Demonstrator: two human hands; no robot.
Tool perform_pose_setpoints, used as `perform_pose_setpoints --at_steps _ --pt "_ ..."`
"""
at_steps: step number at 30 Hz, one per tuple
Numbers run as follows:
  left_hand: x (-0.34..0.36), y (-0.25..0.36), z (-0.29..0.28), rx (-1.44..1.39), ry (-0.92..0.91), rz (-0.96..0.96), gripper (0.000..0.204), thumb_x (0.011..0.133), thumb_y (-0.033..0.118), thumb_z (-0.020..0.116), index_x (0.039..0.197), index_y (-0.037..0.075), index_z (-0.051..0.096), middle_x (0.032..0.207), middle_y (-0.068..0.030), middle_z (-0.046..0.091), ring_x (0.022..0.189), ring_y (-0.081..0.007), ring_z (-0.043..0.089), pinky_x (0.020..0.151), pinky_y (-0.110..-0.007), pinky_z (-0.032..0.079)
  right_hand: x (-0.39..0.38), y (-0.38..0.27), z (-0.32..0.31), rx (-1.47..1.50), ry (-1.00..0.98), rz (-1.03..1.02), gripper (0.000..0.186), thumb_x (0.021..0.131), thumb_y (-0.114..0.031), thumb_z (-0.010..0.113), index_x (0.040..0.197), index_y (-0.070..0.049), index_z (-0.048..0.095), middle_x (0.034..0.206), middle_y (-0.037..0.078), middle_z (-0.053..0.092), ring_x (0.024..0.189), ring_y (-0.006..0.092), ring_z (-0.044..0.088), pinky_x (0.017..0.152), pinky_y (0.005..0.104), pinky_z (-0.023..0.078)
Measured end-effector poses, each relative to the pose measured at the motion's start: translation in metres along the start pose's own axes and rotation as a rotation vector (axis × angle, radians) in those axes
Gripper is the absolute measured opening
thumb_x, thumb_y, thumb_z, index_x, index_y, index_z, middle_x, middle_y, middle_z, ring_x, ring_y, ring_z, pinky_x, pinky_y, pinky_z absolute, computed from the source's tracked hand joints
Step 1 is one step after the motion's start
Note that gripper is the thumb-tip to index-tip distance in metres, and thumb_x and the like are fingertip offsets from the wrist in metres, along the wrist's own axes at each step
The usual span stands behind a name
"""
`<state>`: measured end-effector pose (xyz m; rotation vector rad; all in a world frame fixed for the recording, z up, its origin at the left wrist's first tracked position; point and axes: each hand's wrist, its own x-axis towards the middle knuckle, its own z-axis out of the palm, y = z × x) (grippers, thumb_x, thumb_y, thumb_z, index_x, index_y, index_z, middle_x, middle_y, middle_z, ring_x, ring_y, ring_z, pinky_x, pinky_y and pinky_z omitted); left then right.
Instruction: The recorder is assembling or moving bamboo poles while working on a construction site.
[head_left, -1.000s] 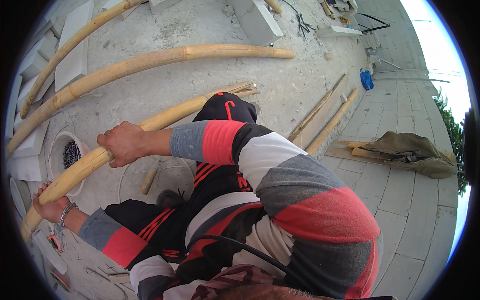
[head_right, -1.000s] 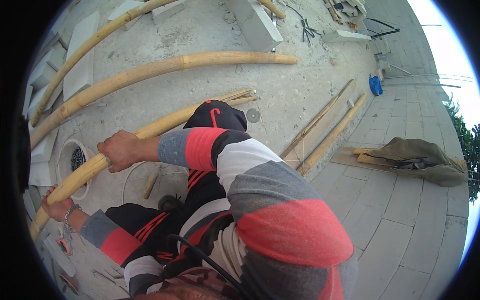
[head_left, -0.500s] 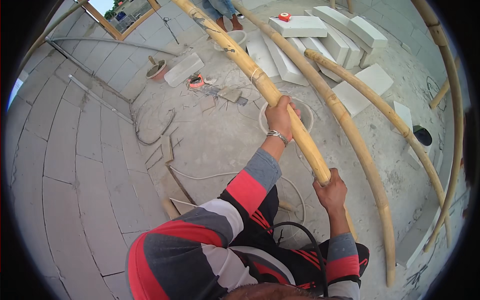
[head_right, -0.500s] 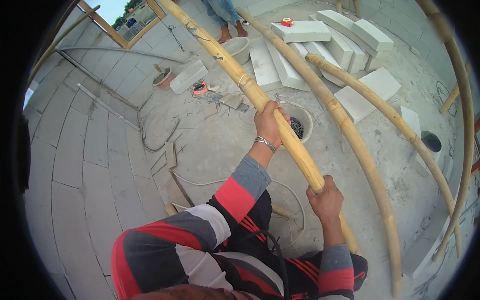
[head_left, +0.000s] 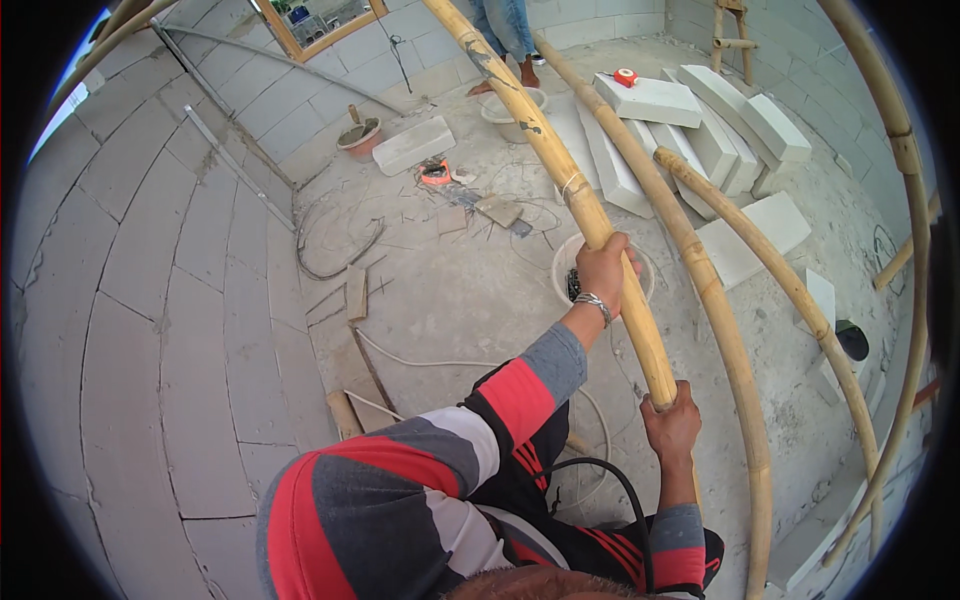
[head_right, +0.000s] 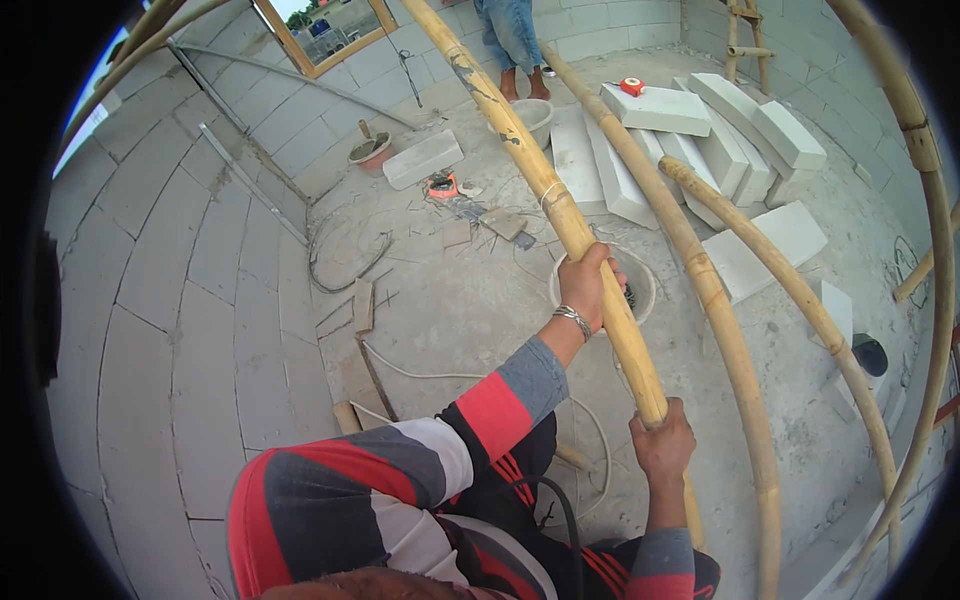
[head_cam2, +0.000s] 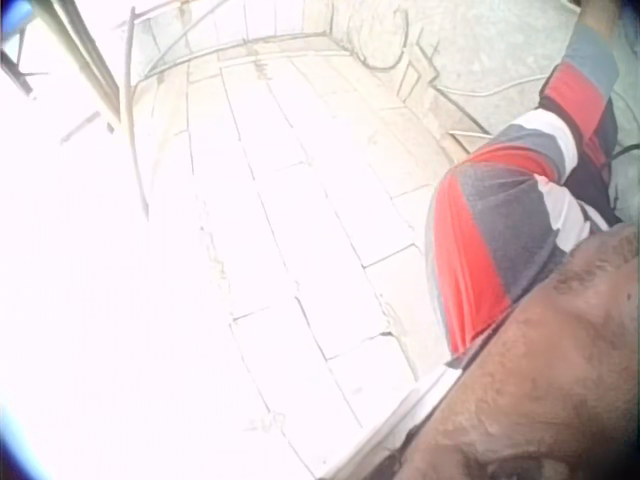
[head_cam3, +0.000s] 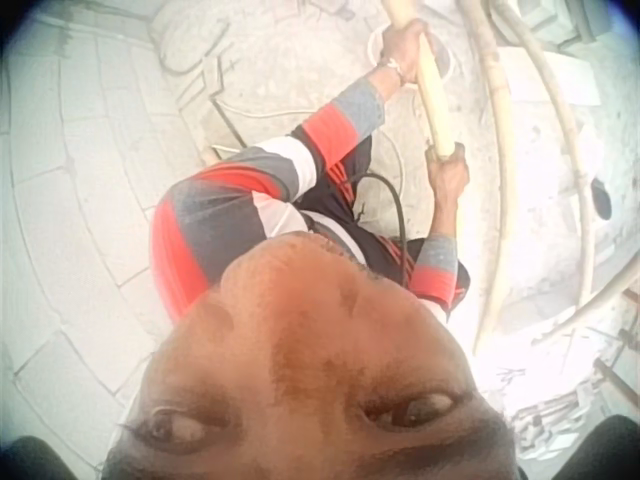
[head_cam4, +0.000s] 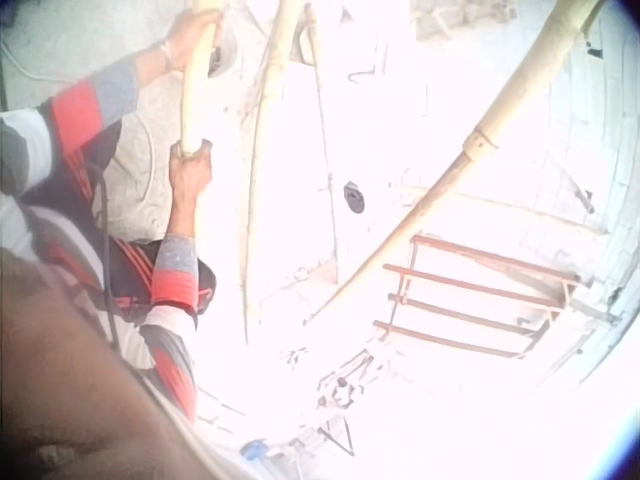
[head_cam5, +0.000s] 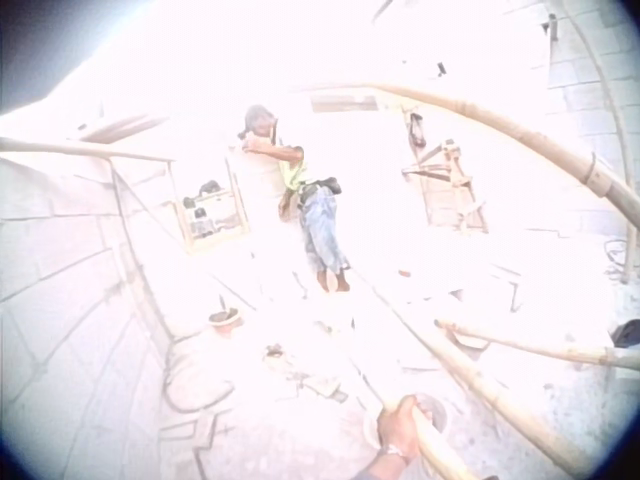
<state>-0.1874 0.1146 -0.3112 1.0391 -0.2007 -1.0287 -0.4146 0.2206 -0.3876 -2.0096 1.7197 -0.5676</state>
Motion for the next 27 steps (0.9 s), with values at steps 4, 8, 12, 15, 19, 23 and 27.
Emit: perform_pose_setpoints --at_steps 4,8,12,15,19,23,27 --pt "0.0038 -0.0027 -0.0025 0.014 -0.002 0.022 0.026 0.084 0.023 0.068 0.099 0.003 0.059 0.079 -0.0080 0.060 0.060 -0.0198 0.062 0.054 -0.036 0.053 -0.0010 -0.0010 0.0008 0.005 -0.010 0.012 0.038 0.077 -0.028 0.078 0.102 -0.008 0.058 0.088 0.020 0.070 0.083 0.0424 0.069 0.075 0.0514 0.054" --pt "0.0048 -0.0038 -0.0039 0.009 -0.006 0.020 0.027 0.084 0.023 0.068 0.099 0.003 0.059 0.079 -0.0079 0.060 0.060 -0.0198 0.062 0.054 -0.036 0.054 -0.0014 -0.0027 -0.0003 0.001 -0.020 0.023 0.038 0.078 -0.029 0.078 0.103 -0.009 0.058 0.088 0.020 0.070 0.083 0.0423 0.069 0.076 0.0512 0.054" --pt "0.0030 -0.0031 -0.0038 0.013 -0.012 0.017 0.028 0.084 0.023 0.068 0.100 0.002 0.059 0.080 -0.0081 0.060 0.061 -0.0201 0.062 0.054 -0.036 0.054 -0.0023 -0.0038 -0.0024 0.001 -0.022 0.019 0.038 0.079 -0.030 0.078 0.103 -0.008 0.058 0.088 0.019 0.070 0.083 0.0419 0.069 0.076 0.0508 0.054" --pt "0.0003 -0.0007 -0.0029 0.014 -0.010 0.011 0.028 0.084 0.024 0.068 0.101 0.002 0.059 0.081 -0.0082 0.060 0.061 -0.0202 0.062 0.054 -0.036 0.053 -0.0024 -0.0042 -0.0030 0.005 -0.025 0.017 0.038 0.079 -0.030 0.078 0.103 -0.008 0.058 0.087 0.019 0.070 0.083 0.0417 0.069 0.075 0.0506 0.054" --pt "0.0005 -0.0001 -0.0022 0.015 -0.010 0.011 0.029 0.084 0.024 0.068 0.101 0.002 0.059 0.081 -0.0080 0.060 0.061 -0.0199 0.062 0.055 -0.036 0.053 -0.0013 -0.0035 -0.0023 0.013 -0.023 0.016 0.037 0.079 -0.029 0.078 0.102 -0.008 0.058 0.086 0.020 0.070 0.082 0.0417 0.069 0.075 0.0503 0.055" --pt "0.0000 0.0016 -0.0011 -0.008 -0.003 0.003 0.024 0.084 0.019 0.067 0.098 0.002 0.059 0.078 -0.0067 0.061 0.060 -0.0195 0.062 0.054 -0.034 0.053 -0.0013 -0.0069 -0.0045 0.011 -0.023 0.020 0.036 0.079 -0.029 0.078 0.102 -0.008 0.059 0.086 0.020 0.070 0.082 0.0413 0.069 0.075 0.0500 0.055" --pt "0.0005 0.0011 -0.0017 -0.011 0.004 0.000 0.024 0.084 0.020 0.068 0.098 0.002 0.058 0.078 -0.0075 0.061 0.059 -0.0199 0.063 0.054 -0.035 0.053 -0.0019 -0.0078 -0.0052 0.008 -0.022 0.022 0.036 0.079 -0.028 0.078 0.102 -0.008 0.059 0.087 0.019 0.071 0.082 0.0406 0.070 0.075 0.0497 0.055"
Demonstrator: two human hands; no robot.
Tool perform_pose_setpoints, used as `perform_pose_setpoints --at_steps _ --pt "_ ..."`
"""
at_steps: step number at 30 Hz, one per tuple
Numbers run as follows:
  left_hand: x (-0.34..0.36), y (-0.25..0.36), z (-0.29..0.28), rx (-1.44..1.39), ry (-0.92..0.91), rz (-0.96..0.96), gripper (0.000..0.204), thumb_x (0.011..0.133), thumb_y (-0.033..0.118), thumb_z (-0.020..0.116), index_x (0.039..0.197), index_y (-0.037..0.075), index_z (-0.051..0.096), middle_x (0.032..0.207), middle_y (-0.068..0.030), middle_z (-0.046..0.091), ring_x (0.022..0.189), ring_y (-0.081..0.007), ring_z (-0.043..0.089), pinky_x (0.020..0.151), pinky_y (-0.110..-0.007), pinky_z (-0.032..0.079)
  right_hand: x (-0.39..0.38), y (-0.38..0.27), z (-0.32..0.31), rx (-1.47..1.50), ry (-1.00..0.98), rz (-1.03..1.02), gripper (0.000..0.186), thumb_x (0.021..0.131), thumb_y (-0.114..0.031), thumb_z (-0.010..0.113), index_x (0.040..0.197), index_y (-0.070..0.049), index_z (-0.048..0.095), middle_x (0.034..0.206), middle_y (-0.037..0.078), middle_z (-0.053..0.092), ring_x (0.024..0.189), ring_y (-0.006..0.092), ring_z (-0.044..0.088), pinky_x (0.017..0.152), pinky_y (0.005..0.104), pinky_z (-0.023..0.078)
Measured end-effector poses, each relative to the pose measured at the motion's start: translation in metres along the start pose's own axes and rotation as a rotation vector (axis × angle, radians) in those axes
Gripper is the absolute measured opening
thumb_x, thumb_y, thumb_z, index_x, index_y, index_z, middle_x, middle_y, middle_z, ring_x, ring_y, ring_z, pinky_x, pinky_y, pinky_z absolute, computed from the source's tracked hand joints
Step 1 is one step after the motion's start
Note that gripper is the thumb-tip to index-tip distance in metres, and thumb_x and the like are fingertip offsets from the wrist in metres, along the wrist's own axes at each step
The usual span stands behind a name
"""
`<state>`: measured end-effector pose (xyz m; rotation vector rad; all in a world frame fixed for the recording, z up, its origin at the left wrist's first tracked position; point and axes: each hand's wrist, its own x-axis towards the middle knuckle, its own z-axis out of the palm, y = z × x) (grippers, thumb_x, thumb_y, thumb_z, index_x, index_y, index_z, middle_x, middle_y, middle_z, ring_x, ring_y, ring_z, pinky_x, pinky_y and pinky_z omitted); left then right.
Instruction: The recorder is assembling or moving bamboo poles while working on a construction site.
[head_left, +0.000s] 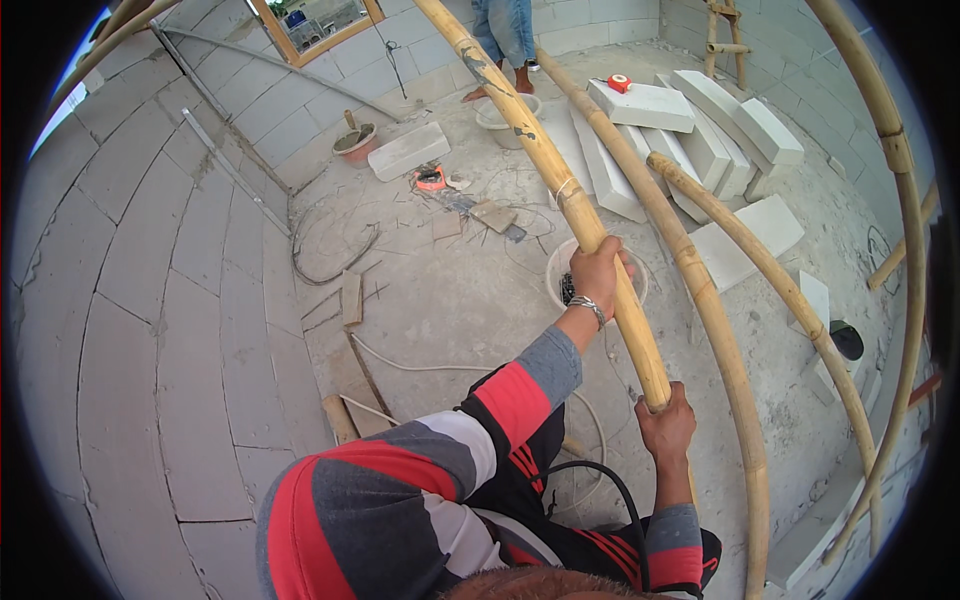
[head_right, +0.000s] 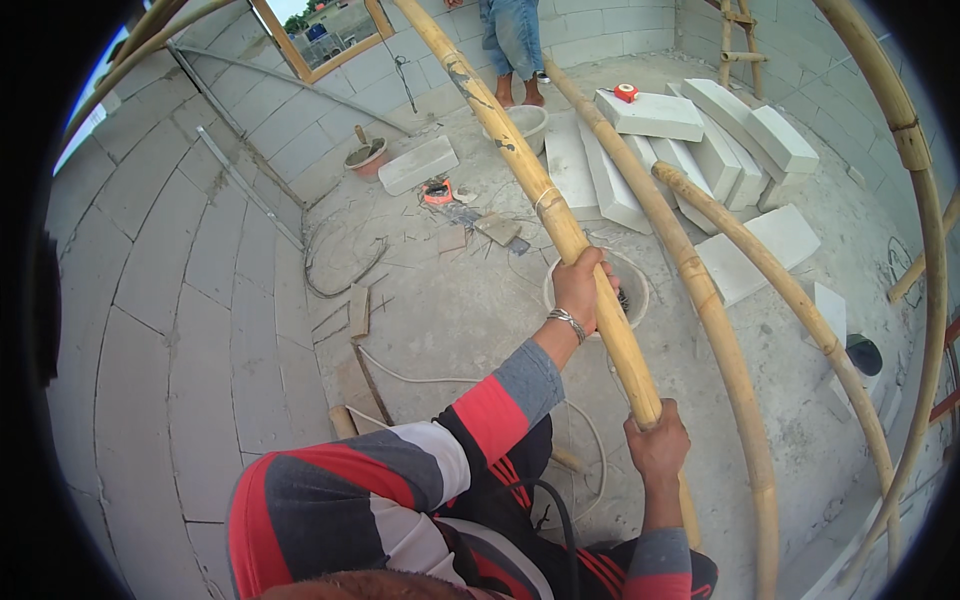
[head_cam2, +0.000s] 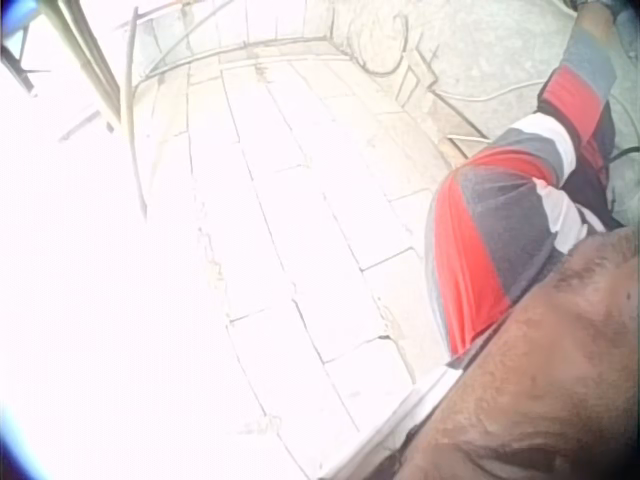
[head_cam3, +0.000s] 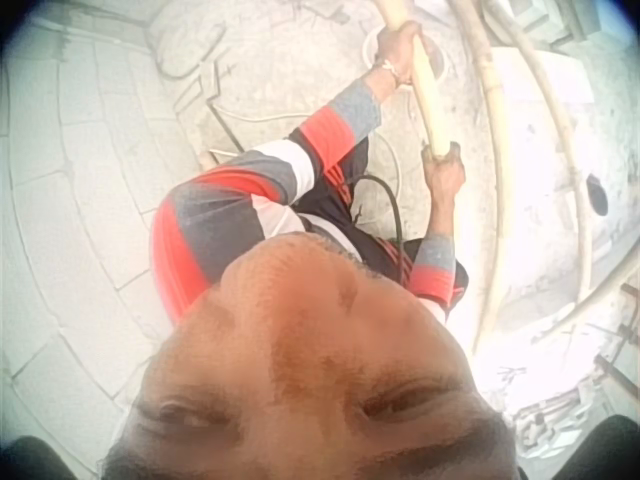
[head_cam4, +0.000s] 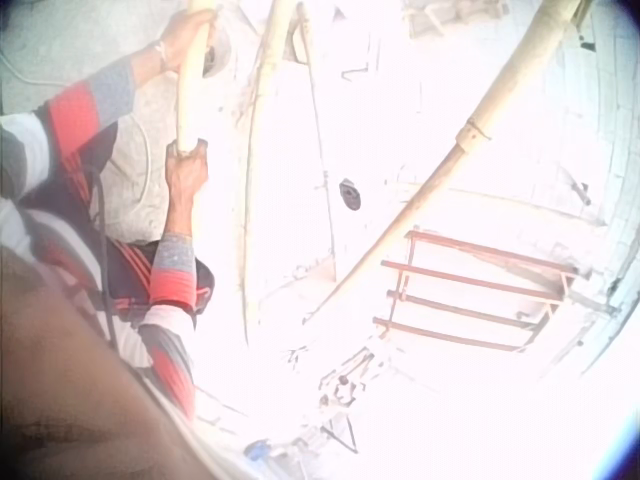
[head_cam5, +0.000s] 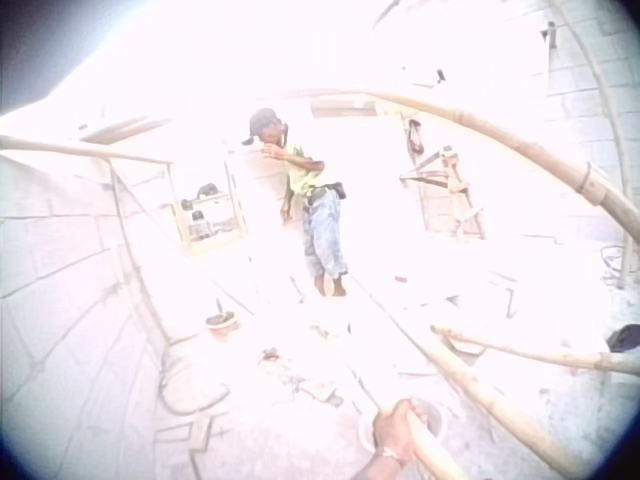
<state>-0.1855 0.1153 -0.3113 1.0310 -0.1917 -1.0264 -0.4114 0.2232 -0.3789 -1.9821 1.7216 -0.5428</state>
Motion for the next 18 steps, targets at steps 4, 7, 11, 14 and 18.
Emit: perform_pose_setpoints --at_steps 4,7,11,14,18 --pt "0.0001 -0.0003 -0.0001 0.003 -0.001 -0.004 0.024 0.084 0.020 0.068 0.098 0.002 0.058 0.078 -0.0077 0.061 0.059 -0.0201 0.062 0.054 -0.035 0.053 -0.0009 -0.0004 -0.0010 0.000 -0.003 -0.002 0.036 0.079 -0.027 0.078 0.102 -0.008 0.059 0.087 0.019 0.071 0.082 0.0404 0.070 0.076 0.0495 0.055" --pt "-0.0008 0.0002 0.0001 -0.005 -0.009 -0.010 0.025 0.084 0.019 0.068 0.099 0.003 0.058 0.078 -0.0075 0.061 0.059 -0.0200 0.062 0.054 -0.035 0.053 -0.0016 -0.0001 -0.0009 -0.001 0.010 -0.010 0.036 0.079 -0.028 0.078 0.102 -0.008 0.059 0.086 0.019 0.071 0.082 0.0402 0.070 0.075 0.0497 0.055" --pt "-0.0024 0.0009 -0.0003 0.004 0.001 -0.014 0.025 0.084 0.020 0.068 0.099 0.003 0.058 0.078 -0.0075 0.061 0.059 -0.0200 0.062 0.054 -0.035 0.053 -0.0019 -0.0003 -0.0006 -0.013 0.004 0.000 0.037 0.079 -0.029 0.077 0.102 -0.008 0.058 0.086 0.019 0.071 0.082 0.0402 0.070 0.075 0.0498 0.055" --pt "-0.0017 0.0001 0.0004 0.012 -0.008 0.002 0.028 0.085 0.023 0.068 0.101 0.002 0.059 0.081 -0.0091 0.060 0.061 -0.0209 0.063 0.054 -0.037 0.053 -0.0009 0.0013 -0.0007 -0.012 -0.002 -0.004 0.037 0.079 -0.030 0.077 0.102 -0.008 0.058 0.086 0.019 0.071 0.082 0.0404 0.070 0.075 0.0498 0.055" --pt "0.0011 -0.0001 0.0007 0.015 -0.008 0.017 0.026 0.086 0.022 0.068 0.100 0.003 0.059 0.081 -0.0093 0.060 0.061 -0.0207 0.063 0.054 -0.037 0.054 0.0014 0.0027 0.0008 -0.020 0.002 -0.015 0.038 0.079 -0.029 0.077 0.103 -0.008 0.059 0.086 0.019 0.071 0.082 0.0410 0.070 0.075 0.0501 0.055"
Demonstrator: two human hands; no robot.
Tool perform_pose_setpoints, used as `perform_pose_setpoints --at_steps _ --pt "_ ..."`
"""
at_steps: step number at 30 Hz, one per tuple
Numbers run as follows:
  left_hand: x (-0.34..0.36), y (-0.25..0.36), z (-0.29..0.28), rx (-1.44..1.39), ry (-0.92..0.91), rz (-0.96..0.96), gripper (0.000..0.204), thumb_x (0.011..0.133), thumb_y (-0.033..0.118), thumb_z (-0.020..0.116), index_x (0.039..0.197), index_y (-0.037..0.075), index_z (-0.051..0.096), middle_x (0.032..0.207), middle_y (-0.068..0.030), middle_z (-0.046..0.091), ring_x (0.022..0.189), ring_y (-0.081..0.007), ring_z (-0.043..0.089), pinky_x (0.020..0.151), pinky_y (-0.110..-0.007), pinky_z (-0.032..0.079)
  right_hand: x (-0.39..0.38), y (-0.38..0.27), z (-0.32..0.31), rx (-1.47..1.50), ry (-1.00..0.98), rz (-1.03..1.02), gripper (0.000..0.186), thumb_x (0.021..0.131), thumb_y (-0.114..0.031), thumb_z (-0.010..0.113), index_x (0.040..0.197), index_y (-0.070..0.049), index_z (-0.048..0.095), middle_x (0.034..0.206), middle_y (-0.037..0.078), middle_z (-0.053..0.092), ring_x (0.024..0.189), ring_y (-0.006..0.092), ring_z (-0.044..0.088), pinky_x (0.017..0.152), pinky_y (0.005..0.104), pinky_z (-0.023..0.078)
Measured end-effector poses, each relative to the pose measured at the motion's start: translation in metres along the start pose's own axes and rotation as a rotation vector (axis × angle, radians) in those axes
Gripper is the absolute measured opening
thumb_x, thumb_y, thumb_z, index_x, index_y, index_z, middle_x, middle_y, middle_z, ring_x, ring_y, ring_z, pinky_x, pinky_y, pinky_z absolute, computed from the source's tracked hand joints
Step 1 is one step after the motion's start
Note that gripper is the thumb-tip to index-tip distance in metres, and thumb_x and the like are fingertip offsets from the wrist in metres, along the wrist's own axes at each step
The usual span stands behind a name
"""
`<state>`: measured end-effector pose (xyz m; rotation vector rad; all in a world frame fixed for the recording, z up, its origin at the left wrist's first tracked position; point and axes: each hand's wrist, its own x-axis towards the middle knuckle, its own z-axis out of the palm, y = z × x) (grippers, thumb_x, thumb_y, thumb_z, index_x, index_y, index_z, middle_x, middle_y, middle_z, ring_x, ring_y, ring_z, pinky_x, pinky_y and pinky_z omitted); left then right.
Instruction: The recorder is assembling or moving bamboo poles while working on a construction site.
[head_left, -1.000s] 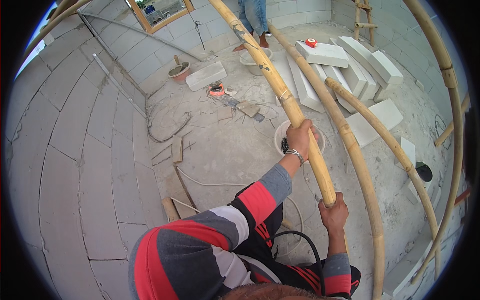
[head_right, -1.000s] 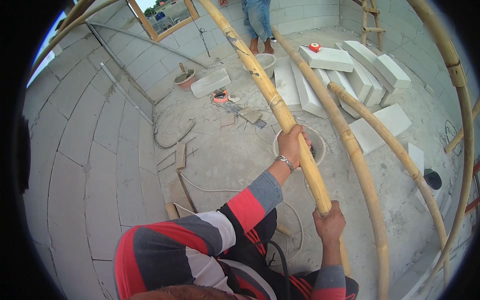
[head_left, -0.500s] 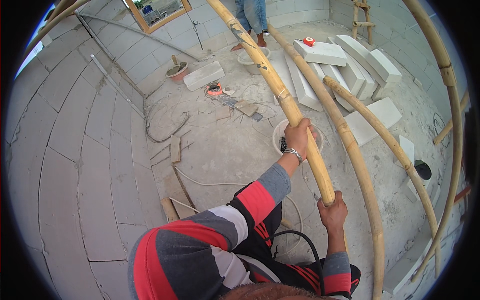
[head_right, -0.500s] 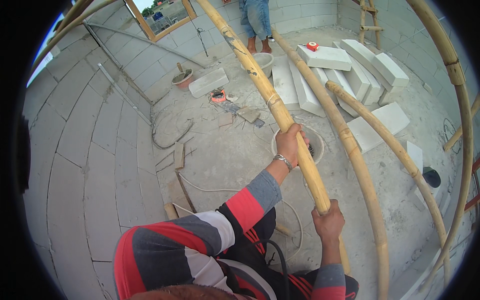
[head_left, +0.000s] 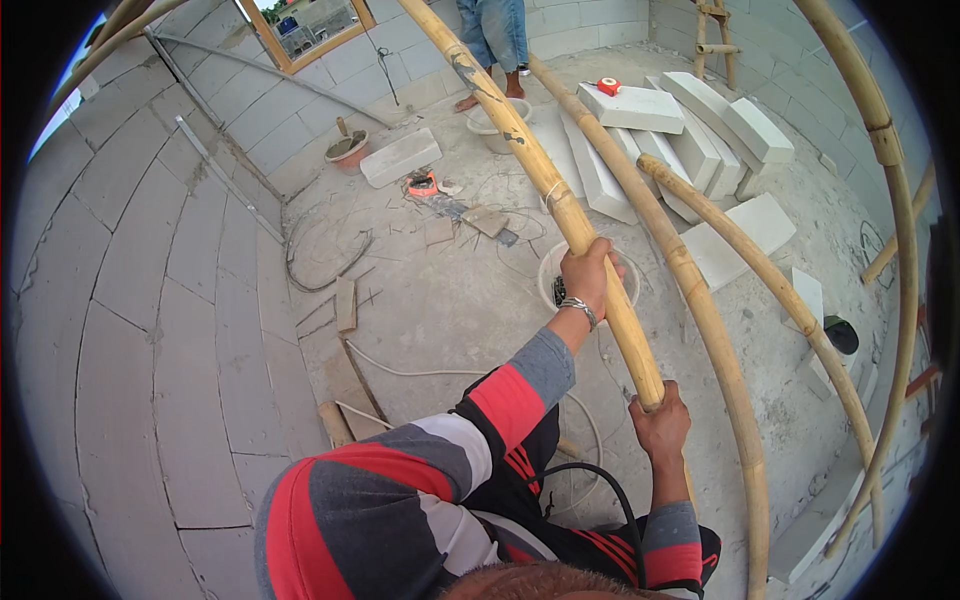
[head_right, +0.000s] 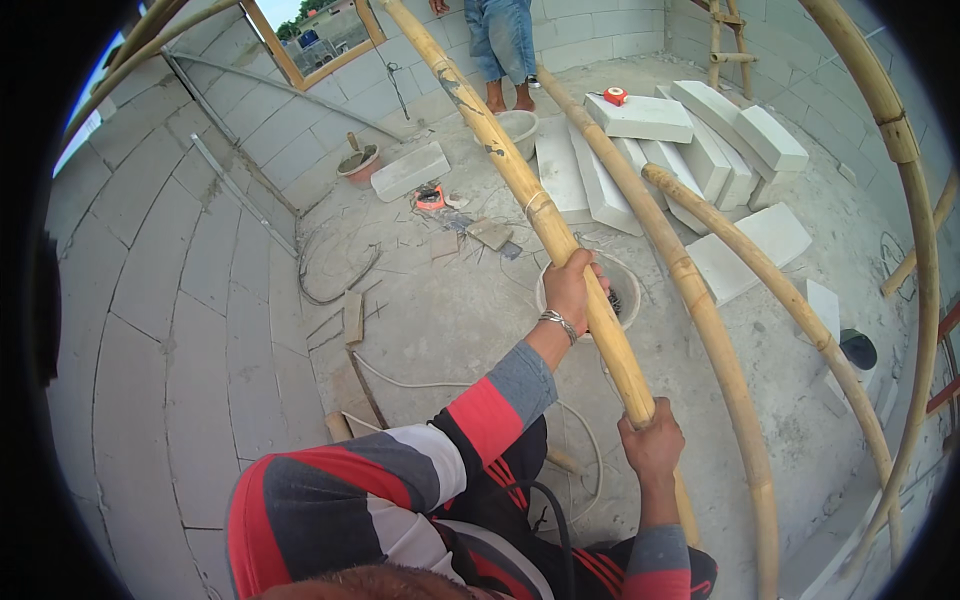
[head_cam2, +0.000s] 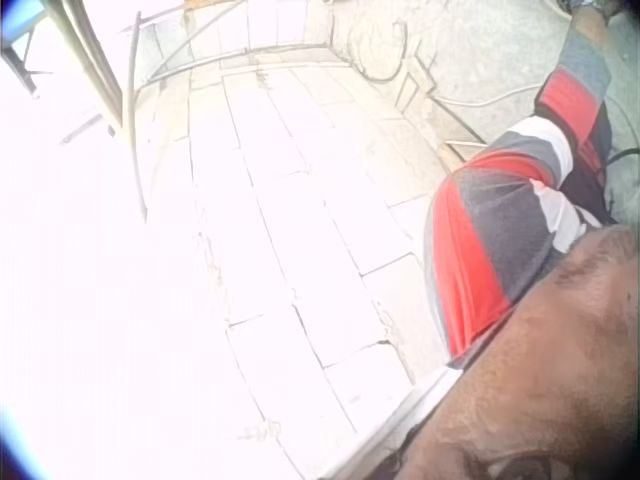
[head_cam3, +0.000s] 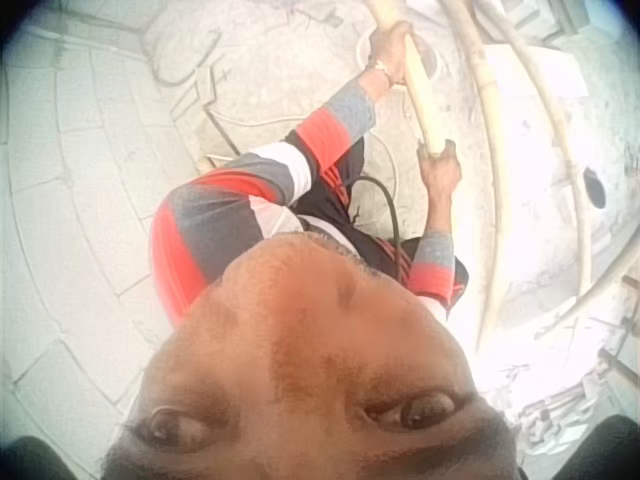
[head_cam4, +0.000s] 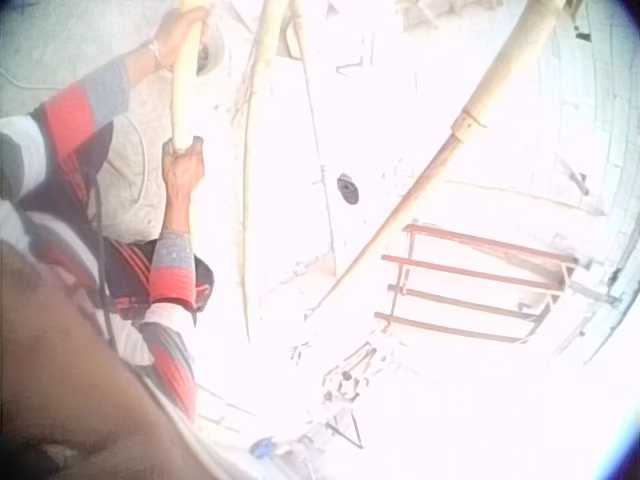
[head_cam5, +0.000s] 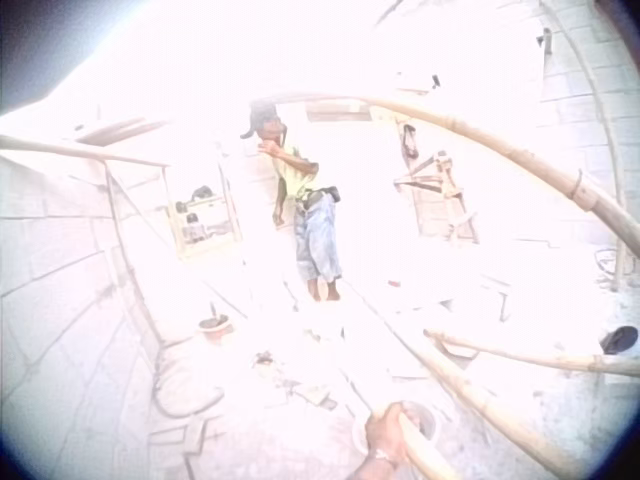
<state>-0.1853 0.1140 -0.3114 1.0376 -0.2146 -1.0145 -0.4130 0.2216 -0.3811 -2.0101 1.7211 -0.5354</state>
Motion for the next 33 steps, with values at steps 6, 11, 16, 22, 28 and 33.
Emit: perform_pose_setpoints --at_steps 6,11,16,22,28,33 --pt "-0.0032 0.0013 0.0010 0.001 0.007 -0.004 0.025 0.086 0.022 0.068 0.100 0.003 0.059 0.080 -0.0091 0.060 0.061 -0.0207 0.063 0.055 -0.037 0.054 -0.0017 -0.0011 -0.0013 0.023 -0.001 -0.001 0.038 0.078 -0.029 0.077 0.104 -0.007 0.059 0.086 0.019 0.071 0.082 0.0413 0.070 0.075 0.0506 0.055" --pt "-0.0023 -0.0003 -0.0002 0.002 0.002 0.005 0.025 0.085 0.022 0.068 0.099 0.003 0.059 0.080 -0.0089 0.060 0.061 -0.0208 0.062 0.055 -0.037 0.054 -0.0020 0.0012 0.0007 0.007 0.003 -0.003 0.038 0.078 -0.030 0.077 0.103 -0.007 0.059 0.086 0.020 0.070 0.082 0.0415 0.069 0.075 0.0511 0.054" --pt "0.0007 -0.0011 -0.0026 -0.008 -0.005 0.006 0.025 0.085 0.022 0.068 0.099 0.003 0.059 0.079 -0.0084 0.060 0.060 -0.0206 0.062 0.054 -0.037 0.053 -0.0015 -0.0008 0.0007 0.003 -0.012 0.007 0.037 0.079 -0.030 0.077 0.103 -0.007 0.059 0.086 0.020 0.070 0.082 0.0417 0.069 0.075 0.0511 0.054" --pt "-0.0014 -0.0006 0.0002 -0.006 0.007 -0.003 0.025 0.085 0.022 0.069 0.098 0.003 0.058 0.079 -0.0082 0.060 0.060 -0.0205 0.062 0.053 -0.037 0.053 -0.0018 -0.0001 -0.0012 0.018 -0.007 0.009 0.037 0.079 -0.029 0.077 0.103 -0.008 0.059 0.087 0.020 0.071 0.083 0.0417 0.069 0.076 0.0511 0.054" --pt "-0.0025 0.0003 -0.0005 0.010 0.009 -0.002 0.026 0.085 0.022 0.068 0.099 0.003 0.058 0.080 -0.0085 0.060 0.060 -0.0207 0.062 0.054 -0.037 0.053 -0.0016 -0.0007 -0.0005 0.015 -0.006 0.002 0.037 0.079 -0.029 0.077 0.102 -0.007 0.059 0.086 0.020 0.070 0.081 0.0418 0.069 0.074 0.0509 0.055" --pt "-0.0018 0.0009 -0.0002 -0.011 0.004 -0.012 0.025 0.084 0.021 0.068 0.099 0.003 0.058 0.080 -0.0080 0.060 0.061 -0.0203 0.062 0.055 -0.036 0.053 -0.0016 -0.0011 -0.0008 0.009 -0.001 -0.003 0.037 0.078 -0.028 0.078 0.101 -0.007 0.059 0.085 0.020 0.070 0.081 0.0420 0.069 0.074 0.0510 0.055"
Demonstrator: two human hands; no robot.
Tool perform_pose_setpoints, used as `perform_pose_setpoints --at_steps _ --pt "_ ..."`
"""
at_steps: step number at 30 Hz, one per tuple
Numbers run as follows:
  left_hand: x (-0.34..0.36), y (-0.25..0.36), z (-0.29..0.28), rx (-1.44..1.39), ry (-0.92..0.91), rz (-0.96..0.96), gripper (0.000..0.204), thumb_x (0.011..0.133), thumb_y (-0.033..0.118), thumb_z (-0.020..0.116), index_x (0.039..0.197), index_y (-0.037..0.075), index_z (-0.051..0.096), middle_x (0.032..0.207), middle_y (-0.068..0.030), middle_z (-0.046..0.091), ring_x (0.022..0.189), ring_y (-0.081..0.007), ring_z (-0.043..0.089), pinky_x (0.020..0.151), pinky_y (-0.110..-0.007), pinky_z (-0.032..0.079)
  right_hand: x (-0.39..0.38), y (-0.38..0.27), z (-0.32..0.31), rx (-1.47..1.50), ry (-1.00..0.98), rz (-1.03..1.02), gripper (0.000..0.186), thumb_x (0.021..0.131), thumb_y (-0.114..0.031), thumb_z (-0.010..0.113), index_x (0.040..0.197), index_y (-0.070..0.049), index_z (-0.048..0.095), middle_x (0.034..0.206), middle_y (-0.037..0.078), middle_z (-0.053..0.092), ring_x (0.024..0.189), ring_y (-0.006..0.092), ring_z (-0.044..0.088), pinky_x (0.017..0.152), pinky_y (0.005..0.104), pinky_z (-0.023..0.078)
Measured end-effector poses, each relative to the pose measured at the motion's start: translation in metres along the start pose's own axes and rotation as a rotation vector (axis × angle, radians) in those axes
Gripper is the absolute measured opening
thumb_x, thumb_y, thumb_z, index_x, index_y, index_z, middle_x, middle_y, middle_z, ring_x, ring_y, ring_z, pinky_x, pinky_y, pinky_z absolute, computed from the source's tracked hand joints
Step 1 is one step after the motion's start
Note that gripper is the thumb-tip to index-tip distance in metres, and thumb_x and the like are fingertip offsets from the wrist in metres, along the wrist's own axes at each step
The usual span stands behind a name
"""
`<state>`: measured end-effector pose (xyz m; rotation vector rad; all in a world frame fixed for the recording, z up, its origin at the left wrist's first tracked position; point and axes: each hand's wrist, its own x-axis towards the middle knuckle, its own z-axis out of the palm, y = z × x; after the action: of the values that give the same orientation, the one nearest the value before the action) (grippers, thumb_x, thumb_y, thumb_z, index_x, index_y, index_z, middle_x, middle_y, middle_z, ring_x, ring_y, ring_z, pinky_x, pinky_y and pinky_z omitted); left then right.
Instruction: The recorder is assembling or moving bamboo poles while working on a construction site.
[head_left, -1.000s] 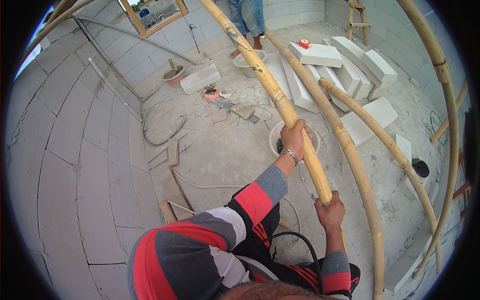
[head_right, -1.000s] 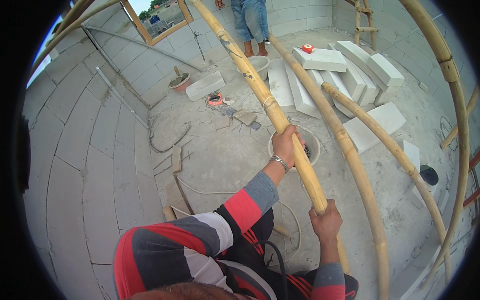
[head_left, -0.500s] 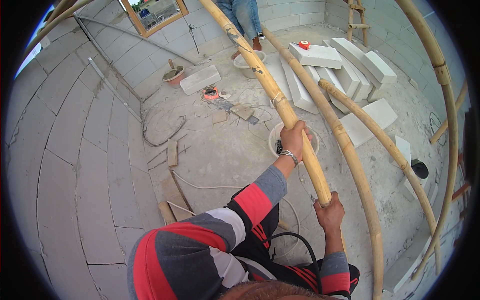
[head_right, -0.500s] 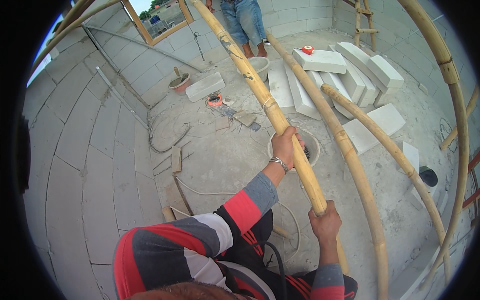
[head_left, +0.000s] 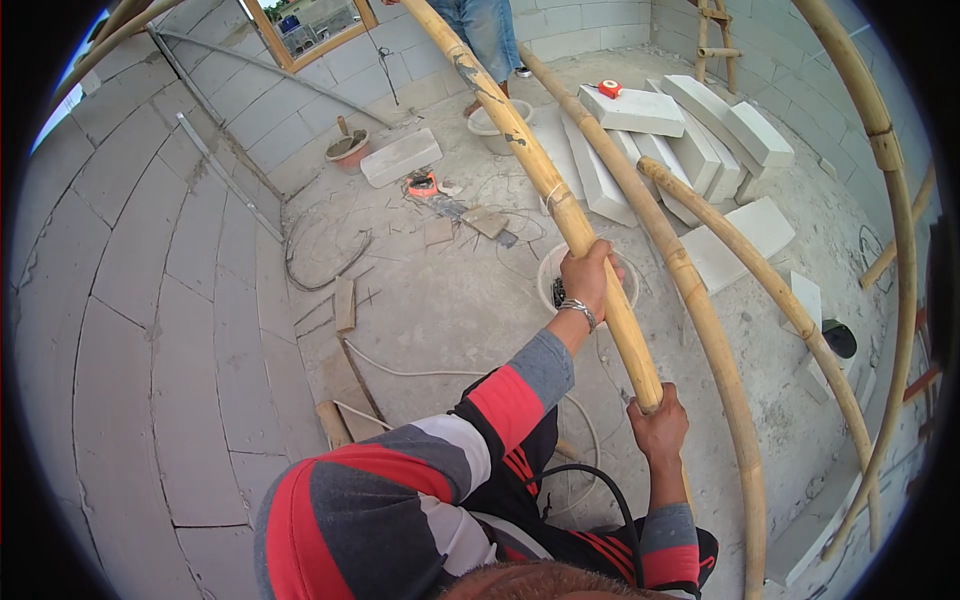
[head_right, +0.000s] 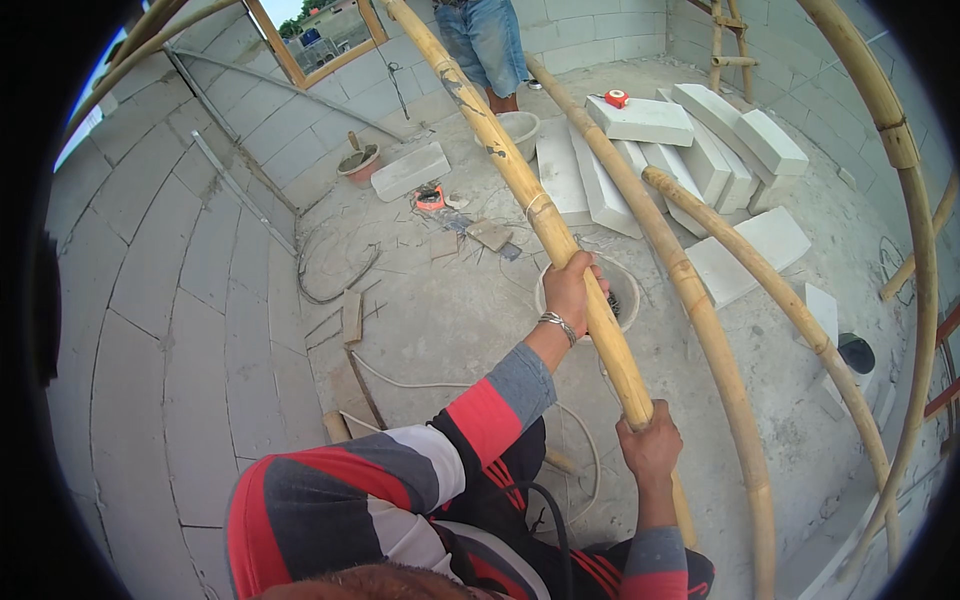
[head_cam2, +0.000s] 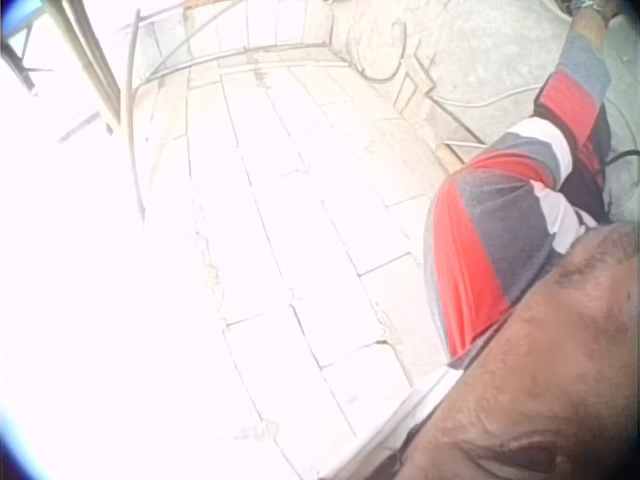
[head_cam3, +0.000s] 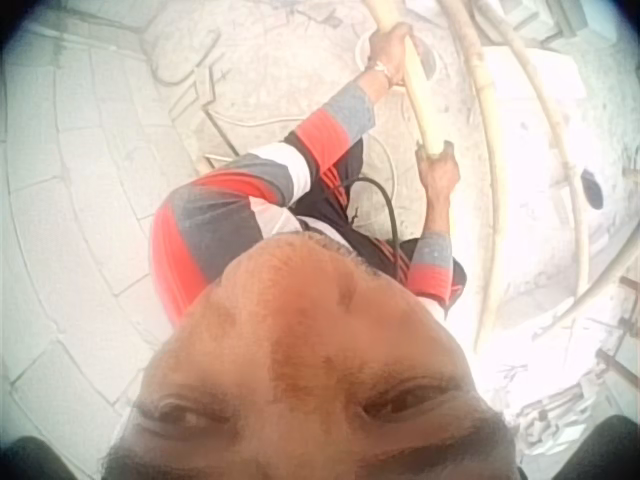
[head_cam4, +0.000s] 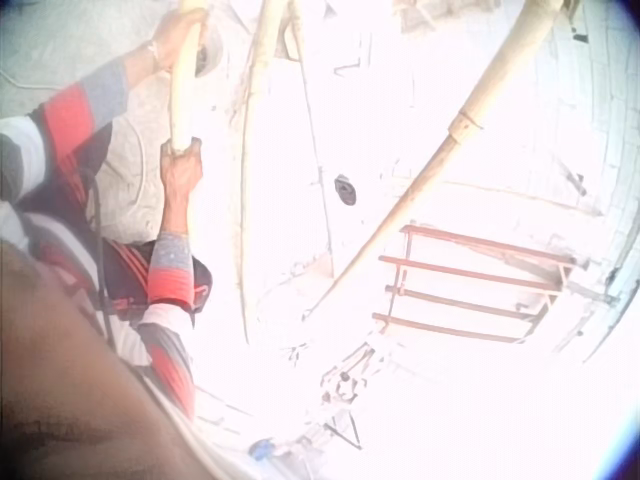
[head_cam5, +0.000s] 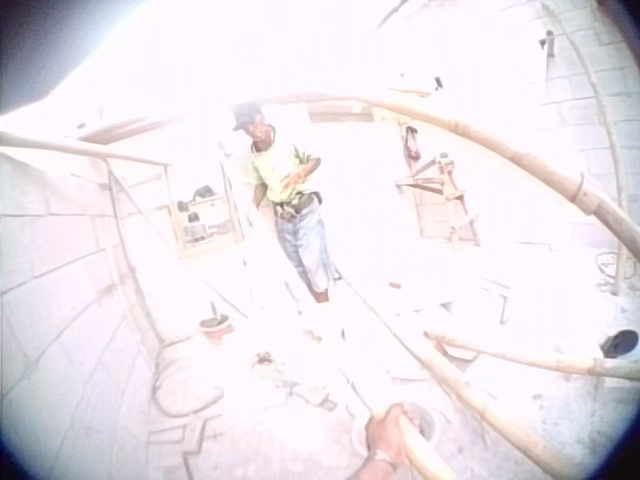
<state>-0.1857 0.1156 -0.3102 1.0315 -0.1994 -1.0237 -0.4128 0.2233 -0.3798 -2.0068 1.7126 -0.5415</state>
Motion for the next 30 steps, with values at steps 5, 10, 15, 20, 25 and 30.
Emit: perform_pose_setpoints --at_steps 5,10,15,20,25,30 --pt "0.0004 -0.0011 -0.0004 0.013 0.001 0.005 0.026 0.084 0.022 0.067 0.099 0.003 0.060 0.081 -0.0082 0.060 0.062 -0.0204 0.062 0.056 -0.037 0.053 -0.0007 -0.0021 -0.0010 0.005 0.006 0.007 0.036 0.078 -0.028 0.078 0.101 -0.007 0.058 0.084 0.020 0.070 0.080 0.0420 0.069 0.074 0.0511 0.055" --pt "0.0010 -0.0013 -0.0007 0.008 0.002 0.004 0.026 0.084 0.023 0.067 0.099 0.003 0.060 0.080 -0.0078 0.060 0.061 -0.0202 0.062 0.055 -0.037 0.053 -0.0002 -0.0013 0.0000 0.001 0.003 0.010 0.037 0.078 -0.028 0.078 0.101 -0.007 0.058 0.086 0.020 0.070 0.082 0.0418 0.069 0.075 0.0508 0.055" --pt "-0.0010 -0.0003 0.0002 0.011 -0.004 0.008 0.027 0.084 0.023 0.068 0.099 0.002 0.060 0.079 -0.0078 0.060 0.061 -0.0201 0.062 0.054 -0.036 0.053 -0.0003 -0.0014 -0.0006 0.009 0.001 0.021 0.037 0.078 -0.028 0.078 0.101 -0.007 0.058 0.086 0.020 0.070 0.083 0.0419 0.069 0.075 0.0510 0.054" --pt "-0.0004 -0.0007 -0.0001 0.008 0.002 0.011 0.027 0.084 0.023 0.068 0.099 0.002 0.060 0.079 -0.0079 0.060 0.061 -0.0200 0.062 0.054 -0.036 0.053 -0.0004 -0.0016 -0.0001 0.006 0.004 0.018 0.037 0.078 -0.028 0.078 0.101 -0.007 0.058 0.086 0.020 0.070 0.082 0.0421 0.069 0.075 0.0509 0.054" --pt "0.0007 -0.0012 -0.0008 0.016 0.004 0.016 0.027 0.084 0.023 0.068 0.099 0.002 0.060 0.080 -0.0081 0.060 0.060 -0.0200 0.062 0.054 -0.036 0.053 -0.0003 -0.0027 -0.0003 0.005 0.004 0.019 0.038 0.077 -0.028 0.079 0.100 -0.007 0.058 0.085 0.021 0.070 0.083 0.0421 0.069 0.075 0.0505 0.054" --pt "-0.0037 0.0018 0.0016 0.012 0.003 -0.001 0.028 0.084 0.023 0.068 0.100 0.002 0.060 0.081 -0.0086 0.060 0.061 -0.0204 0.062 0.054 -0.036 0.053 -0.0007 -0.0009 -0.0007 0.013 -0.001 0.023 0.038 0.077 -0.028 0.079 0.100 -0.007 0.058 0.086 0.021 0.070 0.083 0.0420 0.069 0.075 0.0504 0.054"
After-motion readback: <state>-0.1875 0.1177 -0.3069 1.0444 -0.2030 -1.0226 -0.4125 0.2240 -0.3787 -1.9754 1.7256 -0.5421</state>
